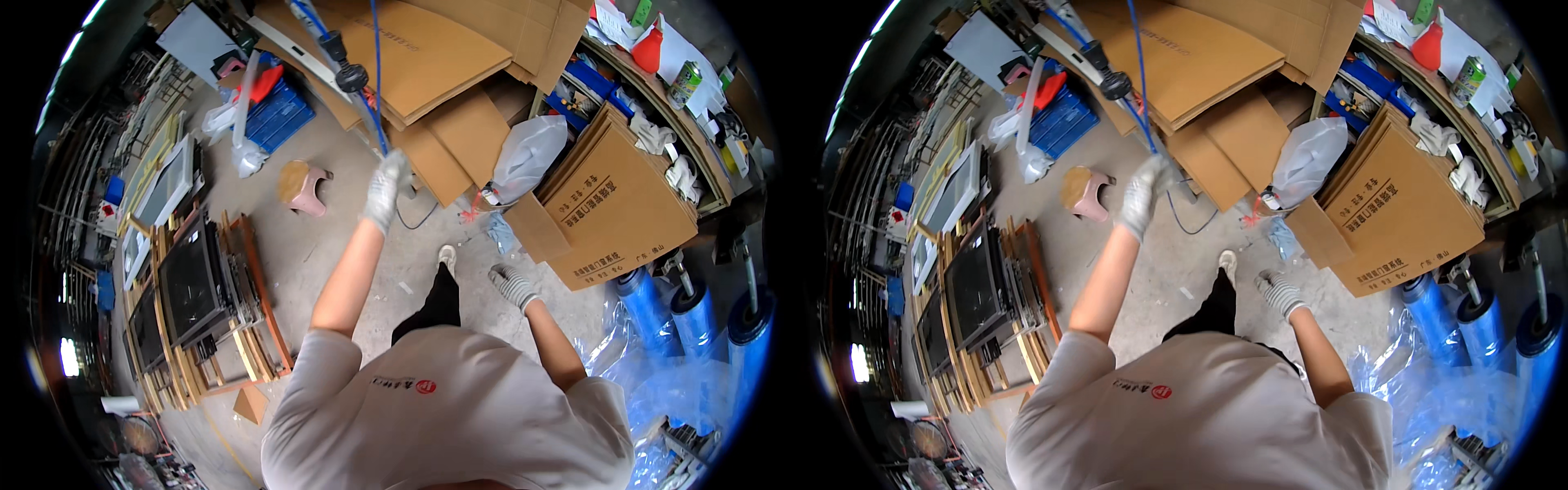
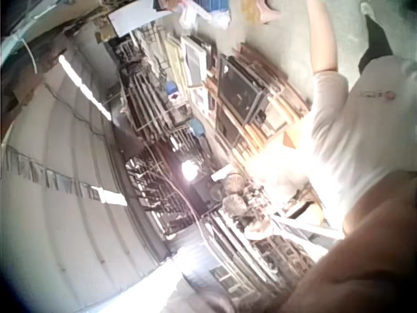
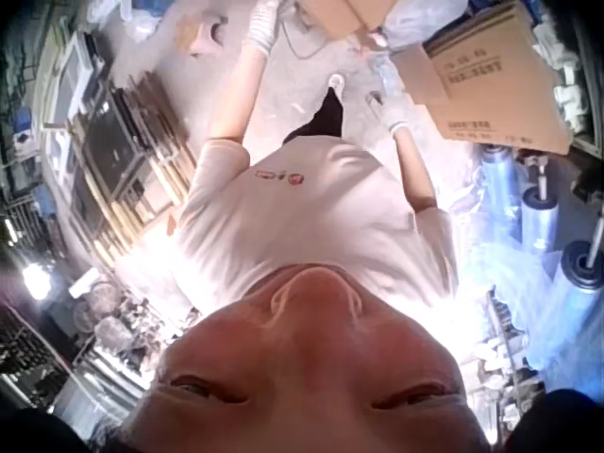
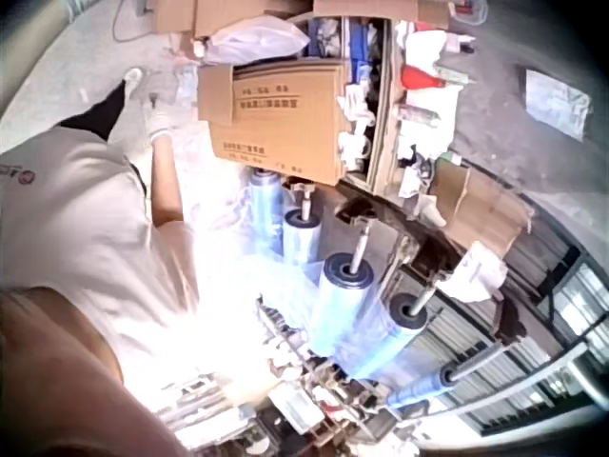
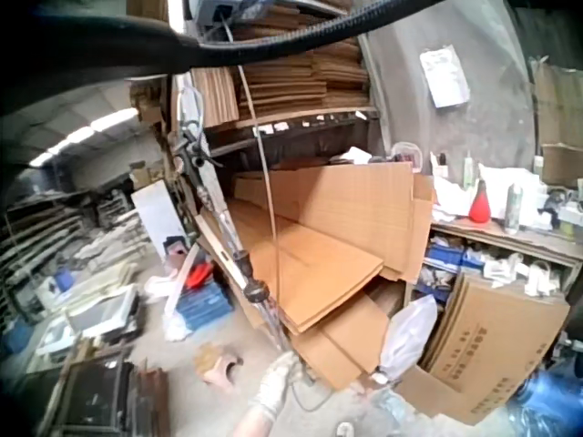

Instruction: The person cleans a glass panel with a compressed air tool, applies foam padding to the edges of the frame, cuts and tapes the foam to secure it, and then places a large cardboard sheet over the panel with the help of another person.

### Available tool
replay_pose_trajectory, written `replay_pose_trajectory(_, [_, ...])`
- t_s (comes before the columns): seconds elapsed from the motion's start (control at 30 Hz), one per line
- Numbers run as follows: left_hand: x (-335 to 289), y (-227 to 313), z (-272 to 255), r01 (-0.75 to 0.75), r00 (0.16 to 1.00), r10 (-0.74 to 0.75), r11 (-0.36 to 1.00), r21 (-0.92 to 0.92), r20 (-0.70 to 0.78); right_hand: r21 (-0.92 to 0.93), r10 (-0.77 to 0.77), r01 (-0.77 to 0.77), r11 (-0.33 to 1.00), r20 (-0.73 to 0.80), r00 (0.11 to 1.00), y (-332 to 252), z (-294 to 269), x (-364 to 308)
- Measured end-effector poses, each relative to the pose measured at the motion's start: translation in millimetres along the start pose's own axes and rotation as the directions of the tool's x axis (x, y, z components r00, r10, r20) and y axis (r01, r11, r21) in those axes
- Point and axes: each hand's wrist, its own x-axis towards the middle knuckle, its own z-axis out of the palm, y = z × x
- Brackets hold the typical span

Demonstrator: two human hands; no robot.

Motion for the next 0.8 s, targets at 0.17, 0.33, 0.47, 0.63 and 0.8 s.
replay_pose_trajectory(0.17, [168.5, 12.8, 3.2, 0.302, 0.901, -0.364, 0.917, -0.262, -0.236, -0.014, 0.251, -0.252, 0.968, -0.051, 0.967, -23.8, -70.3, 67.7])
replay_pose_trajectory(0.33, [198.7, 69.0, 35.0, 0.426, 0.804, -0.558, 0.781, -0.456, -0.206, -0.099, 0.308, -0.321, 0.942, -0.123, 0.943, -18.1, -111.1, 121.4])
replay_pose_trajectory(0.47, [192.4, 100.6, 19.4, 0.485, 0.797, -0.604, 0.651, -0.583, -0.012, 0.095, 0.205, -0.192, 0.977, -0.162, 0.965, -51.4, -139.9, 182.3])
replay_pose_trajectory(0.63, [204.4, 91.9, 29.9, 0.207, 0.906, -0.335, 0.882, -0.423, -0.257, 0.228, 0.044, 0.049, 0.972, -0.386, 0.921, -89.5, -209.2, 297.6])
replay_pose_trajectory(0.8, [214.6, 101.7, 35.9, 0.159, 0.875, -0.335, 0.881, -0.445, -0.349, 0.067, -0.199, 0.280, 0.958, -0.549, 0.811, -126.9, -299.1, 423.5])
